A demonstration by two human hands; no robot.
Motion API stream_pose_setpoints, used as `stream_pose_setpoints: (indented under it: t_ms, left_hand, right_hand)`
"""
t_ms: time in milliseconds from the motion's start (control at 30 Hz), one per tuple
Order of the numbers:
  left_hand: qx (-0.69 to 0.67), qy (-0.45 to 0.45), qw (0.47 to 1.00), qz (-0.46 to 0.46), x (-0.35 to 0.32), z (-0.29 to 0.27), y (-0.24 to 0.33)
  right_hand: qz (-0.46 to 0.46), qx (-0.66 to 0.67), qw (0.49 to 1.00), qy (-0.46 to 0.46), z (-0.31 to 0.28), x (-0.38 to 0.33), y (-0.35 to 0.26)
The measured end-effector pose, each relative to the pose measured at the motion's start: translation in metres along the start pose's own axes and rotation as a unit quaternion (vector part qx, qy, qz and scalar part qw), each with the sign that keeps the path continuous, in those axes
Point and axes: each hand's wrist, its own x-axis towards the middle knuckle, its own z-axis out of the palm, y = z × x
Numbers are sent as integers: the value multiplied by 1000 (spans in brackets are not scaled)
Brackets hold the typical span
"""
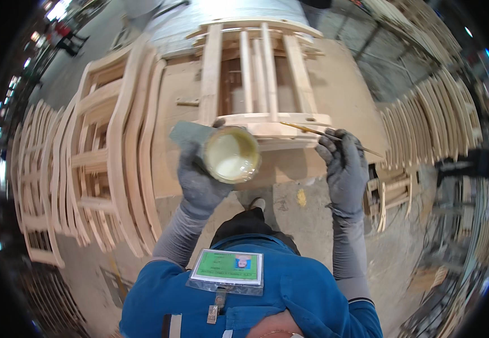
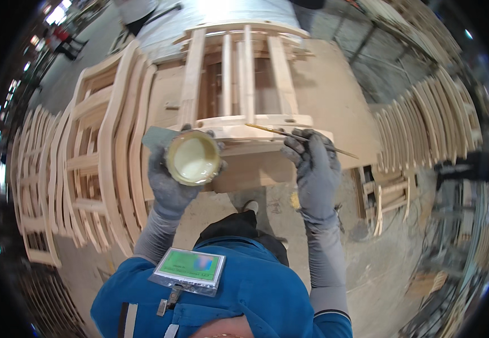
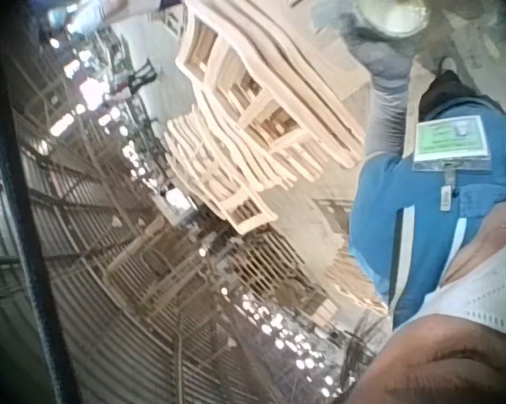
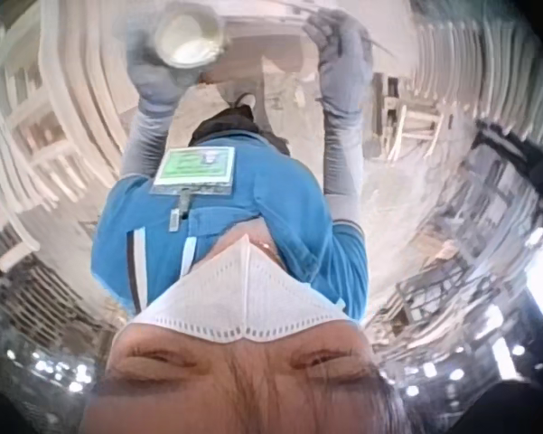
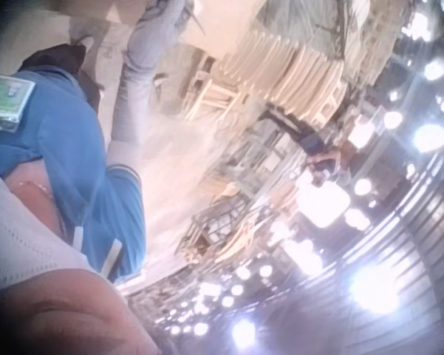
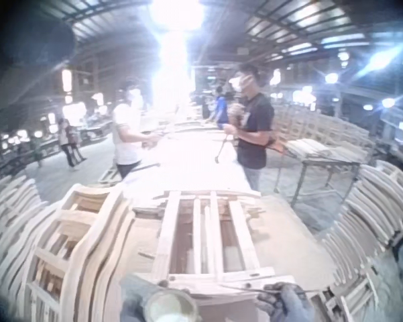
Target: The person applies a yellowish finish to wooden chair frames using a brush. They dip the brush into a container, apply the finish to the chair slats and legs, then return to a workbench to mix more finish by pouring liquids and using a handheld mixer.
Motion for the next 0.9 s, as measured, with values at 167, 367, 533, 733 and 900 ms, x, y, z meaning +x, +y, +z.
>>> stream_pose_setpoints:
  t_ms: [167, 367, 533, 733, 900]
  left_hand:
    - [29, -91, 982, -163, 13, 34, -79]
    - [86, -181, 904, -378, -44, 91, -201]
    - [355, -511, 763, -174, -163, 132, -290]
    - [147, -275, 672, -672, -334, 162, -384]
    - [168, -326, 553, -748, -463, 179, -445]
  right_hand:
    - [-157, -110, 976, 98, -54, -90, -87]
    - [-263, -274, 900, 215, -89, -247, -159]
    - [-264, -324, 861, 290, -128, -404, -180]
    - [-277, -450, 723, 446, -168, -592, -184]
    - [-286, -267, 708, 588, -186, -716, -168]
